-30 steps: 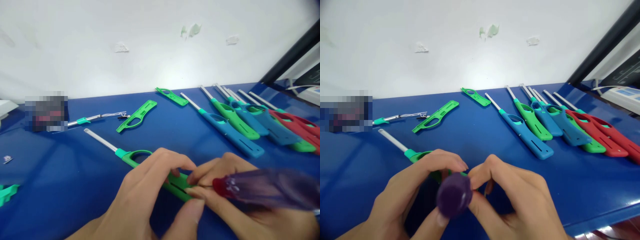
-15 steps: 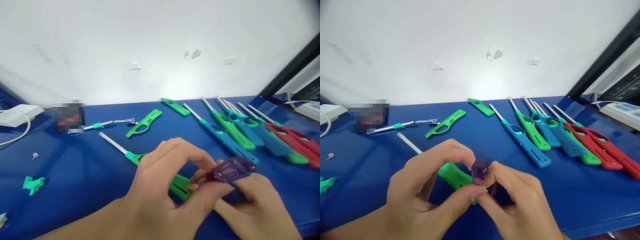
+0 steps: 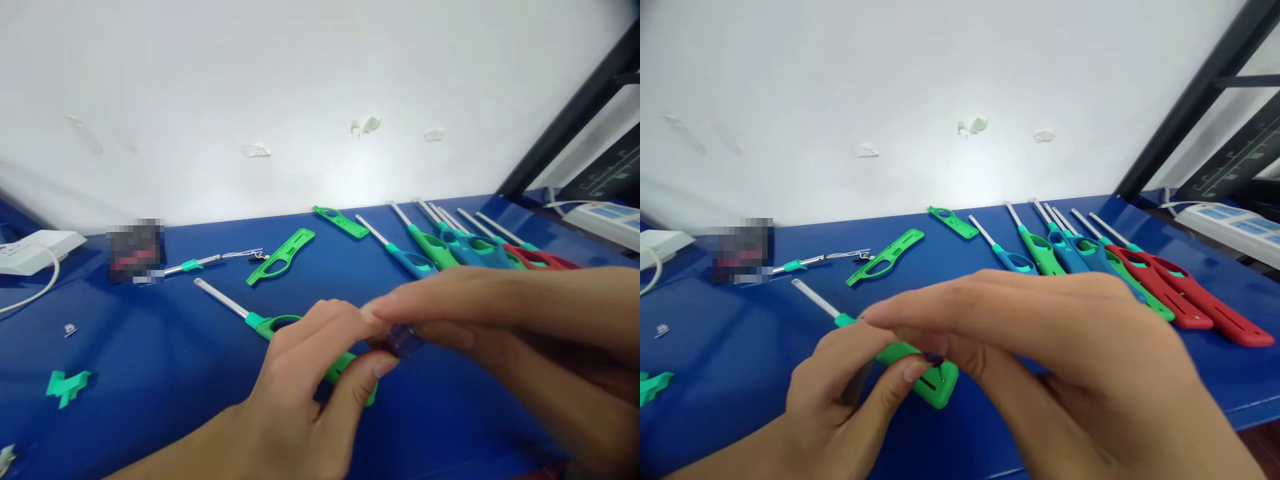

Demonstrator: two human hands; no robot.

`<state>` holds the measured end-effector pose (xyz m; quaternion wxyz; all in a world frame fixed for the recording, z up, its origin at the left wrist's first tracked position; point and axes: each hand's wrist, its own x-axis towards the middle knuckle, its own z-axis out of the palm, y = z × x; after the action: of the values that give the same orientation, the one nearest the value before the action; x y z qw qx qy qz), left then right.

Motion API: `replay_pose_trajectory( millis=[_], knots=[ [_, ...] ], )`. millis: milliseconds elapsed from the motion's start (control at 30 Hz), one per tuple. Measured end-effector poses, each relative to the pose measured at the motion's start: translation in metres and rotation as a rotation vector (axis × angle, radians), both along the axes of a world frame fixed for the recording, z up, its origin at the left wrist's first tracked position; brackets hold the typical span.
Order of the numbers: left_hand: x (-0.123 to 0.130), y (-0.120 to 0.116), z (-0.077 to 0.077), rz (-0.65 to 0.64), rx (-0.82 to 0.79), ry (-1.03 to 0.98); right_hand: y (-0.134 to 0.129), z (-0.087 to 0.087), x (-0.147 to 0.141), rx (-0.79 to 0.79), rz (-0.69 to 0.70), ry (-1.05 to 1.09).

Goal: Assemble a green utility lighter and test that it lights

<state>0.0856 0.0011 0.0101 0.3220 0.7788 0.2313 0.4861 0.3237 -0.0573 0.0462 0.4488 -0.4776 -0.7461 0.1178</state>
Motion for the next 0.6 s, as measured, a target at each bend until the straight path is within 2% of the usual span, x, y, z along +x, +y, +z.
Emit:
replay_pose_trajectory(
  millis=[33,100,200,267,400,533,600],
  knots=[
    [-0.002,0.001,-0.002,0.005,-0.009,0.017,-0.001,0.000,0.001,-0.009,0.009,-0.025],
    [-0.007,0.004,-0.007,-0.026,-0.034,0.122,-0.003,-0.002,0.003,0.019,-0.107,-0.063],
    [-0.016,0.008,-0.016,-0.154,-0.020,0.368,0.001,-0.004,0.002,0.063,-0.265,-0.065],
    [-0.019,0.011,-0.020,-0.201,0.011,0.451,0.007,-0.003,-0.004,0.073,-0.228,-0.021],
    [-0.019,0.015,-0.025,-0.212,0.016,0.435,0.015,-0.002,-0.019,0.071,-0.061,0.081],
    [-0.015,0.018,-0.028,-0.297,-0.002,0.439,0.015,-0.005,-0.027,0.097,-0.017,0.070],
    [-0.014,0.017,-0.029,-0.274,-0.028,0.425,0.015,-0.006,-0.027,0.080,0.028,0.045]
  ],
)
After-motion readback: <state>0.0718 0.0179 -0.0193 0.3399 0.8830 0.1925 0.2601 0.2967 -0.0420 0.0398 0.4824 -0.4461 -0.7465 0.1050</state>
